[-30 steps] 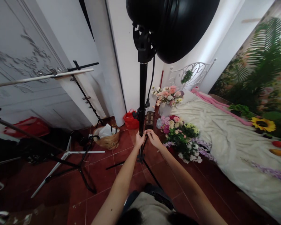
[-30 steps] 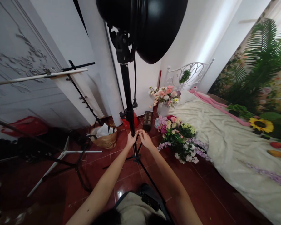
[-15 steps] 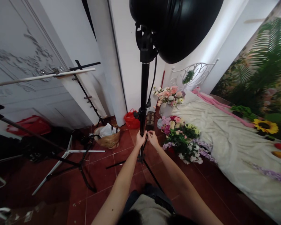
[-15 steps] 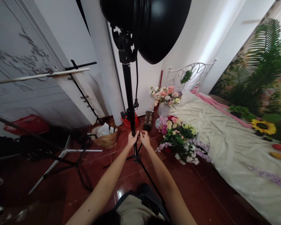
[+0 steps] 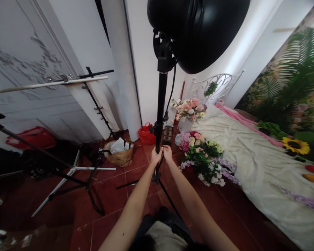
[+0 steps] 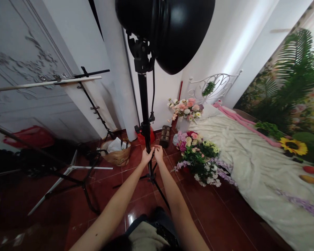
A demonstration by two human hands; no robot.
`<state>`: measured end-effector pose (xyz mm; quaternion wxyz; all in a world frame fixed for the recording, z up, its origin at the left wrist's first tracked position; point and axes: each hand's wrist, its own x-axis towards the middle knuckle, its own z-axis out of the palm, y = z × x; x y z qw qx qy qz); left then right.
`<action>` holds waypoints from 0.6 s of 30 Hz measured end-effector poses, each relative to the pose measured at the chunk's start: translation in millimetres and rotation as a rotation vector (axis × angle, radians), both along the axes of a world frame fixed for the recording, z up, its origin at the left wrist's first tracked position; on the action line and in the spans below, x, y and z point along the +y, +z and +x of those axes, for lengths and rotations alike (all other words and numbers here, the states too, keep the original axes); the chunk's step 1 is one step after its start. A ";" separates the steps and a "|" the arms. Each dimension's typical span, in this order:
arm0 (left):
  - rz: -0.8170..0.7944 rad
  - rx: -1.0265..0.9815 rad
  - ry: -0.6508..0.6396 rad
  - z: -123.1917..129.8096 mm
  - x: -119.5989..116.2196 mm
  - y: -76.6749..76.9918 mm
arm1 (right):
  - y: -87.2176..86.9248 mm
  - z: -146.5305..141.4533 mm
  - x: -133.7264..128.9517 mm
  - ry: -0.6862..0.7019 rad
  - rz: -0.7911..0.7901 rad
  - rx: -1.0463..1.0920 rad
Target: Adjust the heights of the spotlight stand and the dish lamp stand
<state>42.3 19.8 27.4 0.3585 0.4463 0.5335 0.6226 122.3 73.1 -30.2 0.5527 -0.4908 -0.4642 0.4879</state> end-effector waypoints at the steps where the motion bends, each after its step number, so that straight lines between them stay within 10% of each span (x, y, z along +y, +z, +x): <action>1: -0.002 0.002 0.003 0.1 0.4 -1.0 | 0.3 -0.5 -2.5 -0.001 0.004 0.013; 18: -0.066 -0.050 0.019 1.4 -3.1 4.8 | 0.1 7.5 -27.3 -0.058 -0.011 0.085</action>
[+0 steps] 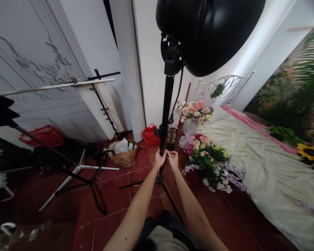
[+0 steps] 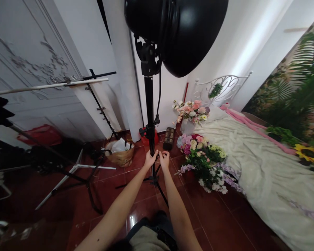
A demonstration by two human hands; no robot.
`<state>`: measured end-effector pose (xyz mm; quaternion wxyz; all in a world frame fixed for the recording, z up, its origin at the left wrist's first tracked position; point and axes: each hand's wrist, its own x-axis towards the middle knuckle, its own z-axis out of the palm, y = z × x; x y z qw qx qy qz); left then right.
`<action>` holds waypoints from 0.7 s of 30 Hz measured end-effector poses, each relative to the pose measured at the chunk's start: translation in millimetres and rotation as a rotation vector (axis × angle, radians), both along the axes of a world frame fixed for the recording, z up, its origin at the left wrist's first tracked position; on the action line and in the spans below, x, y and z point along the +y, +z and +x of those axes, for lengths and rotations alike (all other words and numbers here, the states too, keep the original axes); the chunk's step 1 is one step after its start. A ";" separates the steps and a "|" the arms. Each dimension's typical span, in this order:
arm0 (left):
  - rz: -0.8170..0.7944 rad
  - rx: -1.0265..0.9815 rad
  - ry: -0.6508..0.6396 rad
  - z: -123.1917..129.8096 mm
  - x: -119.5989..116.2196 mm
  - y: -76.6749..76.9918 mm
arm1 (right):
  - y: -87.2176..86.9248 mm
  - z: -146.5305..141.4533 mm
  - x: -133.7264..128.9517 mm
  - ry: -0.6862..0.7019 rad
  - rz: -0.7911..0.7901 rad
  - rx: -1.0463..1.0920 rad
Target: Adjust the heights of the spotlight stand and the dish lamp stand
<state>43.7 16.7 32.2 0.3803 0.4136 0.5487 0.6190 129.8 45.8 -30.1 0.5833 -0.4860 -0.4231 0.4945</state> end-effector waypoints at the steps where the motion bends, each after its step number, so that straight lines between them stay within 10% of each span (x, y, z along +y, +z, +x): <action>1: 0.005 0.005 -0.006 -0.4 0.2 -0.1 | 0.8 0.6 3.8 0.011 -0.014 -0.039; 10: 0.053 0.087 0.002 -4.0 1.4 -2.1 | 2.2 -1.3 28.8 0.022 -0.064 -0.252; 21: 0.037 0.104 -0.004 -4.3 2.0 -3.0 | 15.0 32.2 -2.7 0.392 0.240 -0.330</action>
